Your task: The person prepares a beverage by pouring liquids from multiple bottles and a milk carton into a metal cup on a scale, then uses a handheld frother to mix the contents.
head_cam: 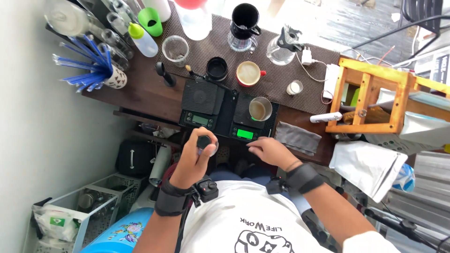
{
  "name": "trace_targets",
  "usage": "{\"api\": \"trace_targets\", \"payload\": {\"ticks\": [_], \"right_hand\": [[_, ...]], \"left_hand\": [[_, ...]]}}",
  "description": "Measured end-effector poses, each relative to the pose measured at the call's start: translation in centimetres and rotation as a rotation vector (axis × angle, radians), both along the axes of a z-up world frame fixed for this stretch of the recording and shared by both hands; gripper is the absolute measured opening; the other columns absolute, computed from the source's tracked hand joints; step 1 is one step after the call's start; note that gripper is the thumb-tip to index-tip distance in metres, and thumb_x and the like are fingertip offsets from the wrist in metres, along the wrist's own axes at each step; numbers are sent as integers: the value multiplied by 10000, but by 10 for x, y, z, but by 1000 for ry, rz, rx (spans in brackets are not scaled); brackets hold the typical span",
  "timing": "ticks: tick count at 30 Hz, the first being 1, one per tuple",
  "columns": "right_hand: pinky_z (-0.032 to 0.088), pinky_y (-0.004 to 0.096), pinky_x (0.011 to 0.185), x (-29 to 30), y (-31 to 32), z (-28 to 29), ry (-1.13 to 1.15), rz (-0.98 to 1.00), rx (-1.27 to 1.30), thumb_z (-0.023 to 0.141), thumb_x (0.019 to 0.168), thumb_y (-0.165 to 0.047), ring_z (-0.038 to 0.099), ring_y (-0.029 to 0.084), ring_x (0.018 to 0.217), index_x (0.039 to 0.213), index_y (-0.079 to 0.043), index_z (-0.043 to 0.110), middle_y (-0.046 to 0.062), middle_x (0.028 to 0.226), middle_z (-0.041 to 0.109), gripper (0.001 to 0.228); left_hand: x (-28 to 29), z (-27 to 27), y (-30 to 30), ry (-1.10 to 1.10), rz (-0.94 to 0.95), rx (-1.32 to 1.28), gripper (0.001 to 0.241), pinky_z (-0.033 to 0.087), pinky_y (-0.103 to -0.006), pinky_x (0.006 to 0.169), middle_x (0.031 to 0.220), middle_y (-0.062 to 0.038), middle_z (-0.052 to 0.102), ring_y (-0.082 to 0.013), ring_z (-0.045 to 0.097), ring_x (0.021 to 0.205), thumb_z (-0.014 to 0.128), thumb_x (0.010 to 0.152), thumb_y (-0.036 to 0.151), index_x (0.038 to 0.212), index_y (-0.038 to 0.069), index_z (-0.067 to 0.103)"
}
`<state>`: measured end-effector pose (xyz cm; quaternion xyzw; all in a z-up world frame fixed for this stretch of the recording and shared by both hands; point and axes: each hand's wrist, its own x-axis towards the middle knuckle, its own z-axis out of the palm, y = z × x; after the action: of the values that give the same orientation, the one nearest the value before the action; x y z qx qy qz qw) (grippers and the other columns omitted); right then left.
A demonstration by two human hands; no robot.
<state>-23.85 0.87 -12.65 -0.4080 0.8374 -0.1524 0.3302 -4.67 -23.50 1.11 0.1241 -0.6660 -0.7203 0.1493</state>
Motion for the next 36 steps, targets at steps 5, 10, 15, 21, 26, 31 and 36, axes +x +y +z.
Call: {"api": "trace_targets", "payload": {"ticks": [5, 10, 15, 21, 26, 31, 36], "right_hand": [[536, 391, 966, 10, -62, 157, -282, 237, -439, 777, 909, -260, 649, 304, 1120, 1483, -142, 537, 159, 1217, 651, 633], [422, 417, 1106, -11, -77, 165, -330, 398, -667, 909, 773, -210, 518, 332, 1344, 1516, -50, 433, 177, 1457, 531, 897], [552, 338, 1014, -14, -65, 148, -739, 84, -559, 905, 765, -166, 658, 146, 1120, 1339, -32, 540, 39, 1196, 686, 692], [569, 312, 966, 3, -55, 154, -263, -249, -718, 881, 767, -151, 691, 121, 1099, 1342, -52, 529, 64, 1175, 693, 682], [585, 313, 903, -6, -23, 145, -303, -271, -606, 896, 733, -171, 711, 142, 1018, 1319, -81, 530, 94, 1107, 723, 697], [598, 327, 888, -1, -10, 155, -277, -240, -512, 903, 705, -179, 729, 166, 1036, 1298, -80, 539, 93, 1128, 712, 702], [597, 344, 924, 0, -4, 148, -216, -294, -542, 900, 713, -203, 738, 189, 1072, 1296, -77, 547, 88, 1155, 708, 693]], "left_hand": [[-13, 55, 1, 64, -170, -186, 239, 497, -253, 761, 1029, -26, 593, -98, 571, 847, 595, 1065, 250, 1172, 46, 530], [-42, 86, 2, 170, -416, 46, 248, 496, -261, 831, 1100, -37, 534, -108, 545, 908, 590, 1096, 276, 1140, 48, 502], [-79, 72, 7, 331, -350, 272, 225, 490, -248, 946, 1064, -18, 552, -85, 541, 985, 524, 1157, 273, 1181, 51, 496], [-103, 47, 29, 398, -90, 332, 238, 494, -252, 974, 1114, -49, 594, -89, 564, 1032, 542, 1164, 263, 1251, 45, 500], [-97, 60, 22, 396, -224, 117, 394, 452, -267, 1140, 1426, -57, 530, -131, 572, 1308, 531, 1111, 258, 1445, 58, 469], [-102, 28, 29, 300, -261, 149, 370, 536, -365, 1078, 1310, -105, 512, -216, 630, 1215, 703, 1036, 92, 1379, 13, 588], [-103, 65, 27, 383, -255, -243, 384, 512, -338, 1113, 1540, -132, 461, -271, 564, 1316, 605, 1014, -11, 1393, 41, 573]]}}
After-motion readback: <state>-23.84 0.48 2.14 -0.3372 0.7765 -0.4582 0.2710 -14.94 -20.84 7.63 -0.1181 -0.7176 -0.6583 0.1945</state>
